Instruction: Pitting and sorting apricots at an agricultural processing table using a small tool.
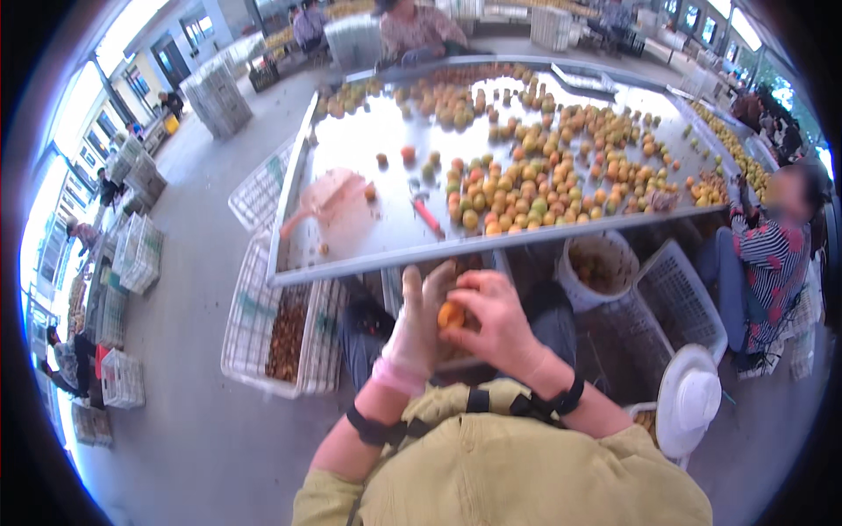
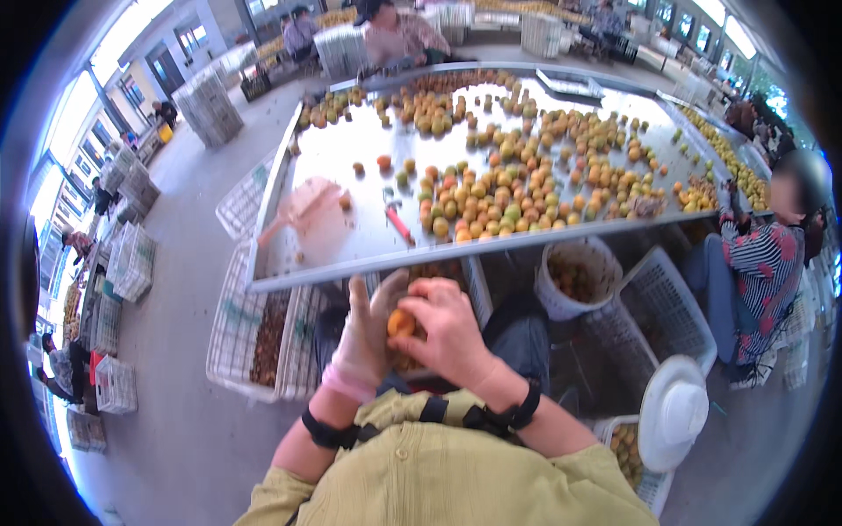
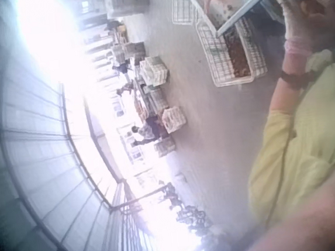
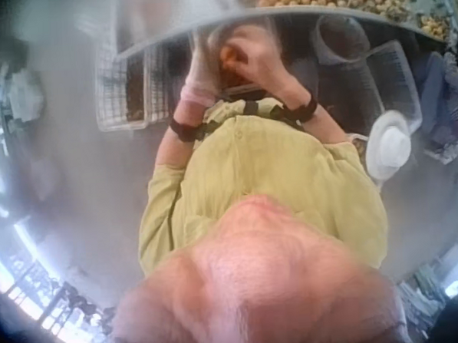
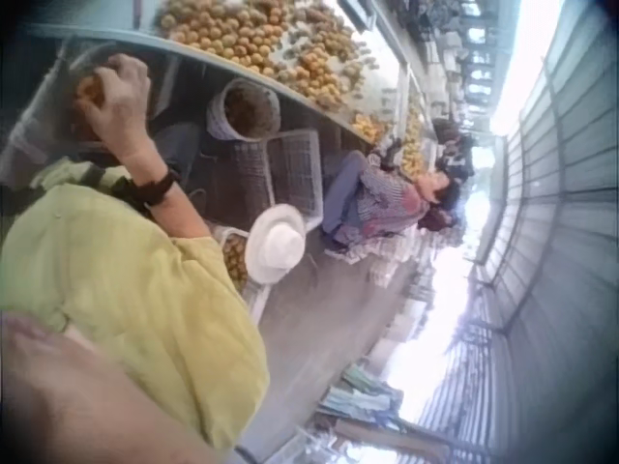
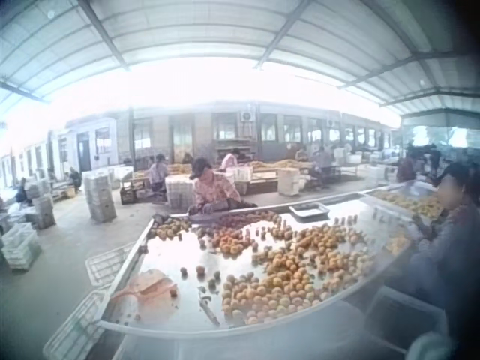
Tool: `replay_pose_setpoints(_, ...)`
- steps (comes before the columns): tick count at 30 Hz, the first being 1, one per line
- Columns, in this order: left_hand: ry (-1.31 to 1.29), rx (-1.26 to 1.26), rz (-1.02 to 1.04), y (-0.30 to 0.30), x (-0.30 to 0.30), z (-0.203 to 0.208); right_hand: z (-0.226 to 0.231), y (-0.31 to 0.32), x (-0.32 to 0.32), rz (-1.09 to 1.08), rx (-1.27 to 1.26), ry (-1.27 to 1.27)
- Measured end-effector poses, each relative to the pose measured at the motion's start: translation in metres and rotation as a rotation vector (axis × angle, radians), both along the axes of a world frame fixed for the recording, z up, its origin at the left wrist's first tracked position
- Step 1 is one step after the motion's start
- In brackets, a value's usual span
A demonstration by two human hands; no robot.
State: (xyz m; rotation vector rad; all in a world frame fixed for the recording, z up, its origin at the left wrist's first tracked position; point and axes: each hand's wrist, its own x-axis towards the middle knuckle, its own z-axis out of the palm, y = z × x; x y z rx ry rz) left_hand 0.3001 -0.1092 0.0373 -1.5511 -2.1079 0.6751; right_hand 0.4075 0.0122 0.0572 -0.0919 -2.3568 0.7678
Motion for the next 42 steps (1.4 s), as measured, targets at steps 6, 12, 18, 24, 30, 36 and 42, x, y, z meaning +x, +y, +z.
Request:
replay_pose_setpoints(6, 0.151, -0.067, 0.042, -0.013, 0.008, -0.003, 0.001, -0.003, 0.005, 0.056, 0.077, -0.022)
replay_pose_setpoints(12, -2.34, 0.786, 0.039, -0.028, -0.003, -0.006, -0.006, -0.002, 0.02, 0.024, -0.235, -0.039)
replay_pose_setpoints(18, -3.04, 1.316, 0.256, -0.074, -0.028, -0.021, -0.023, 0.018, 0.045, -0.041, -0.445, -0.169)
replay_pose_setpoints(24, -2.948, 1.628, 0.429, -0.111, -0.04, -0.04, -0.039, 0.026, 0.05, -0.068, -0.452, -0.228)
replay_pose_setpoints(30, -3.016, 1.563, 0.345, -0.113, -0.042, -0.051, -0.039, 0.023, 0.049, 0.001, -0.392, -0.287)
replay_pose_setpoints(36, -3.023, 1.557, 0.393, -0.111, -0.041, -0.056, -0.037, 0.023, 0.052, -0.009, -0.35, -0.284)
replay_pose_setpoints(42, -3.006, 1.613, 0.438, -0.116, -0.04, -0.059, -0.035, 0.021, 0.056, 0.011, -0.345, -0.295)
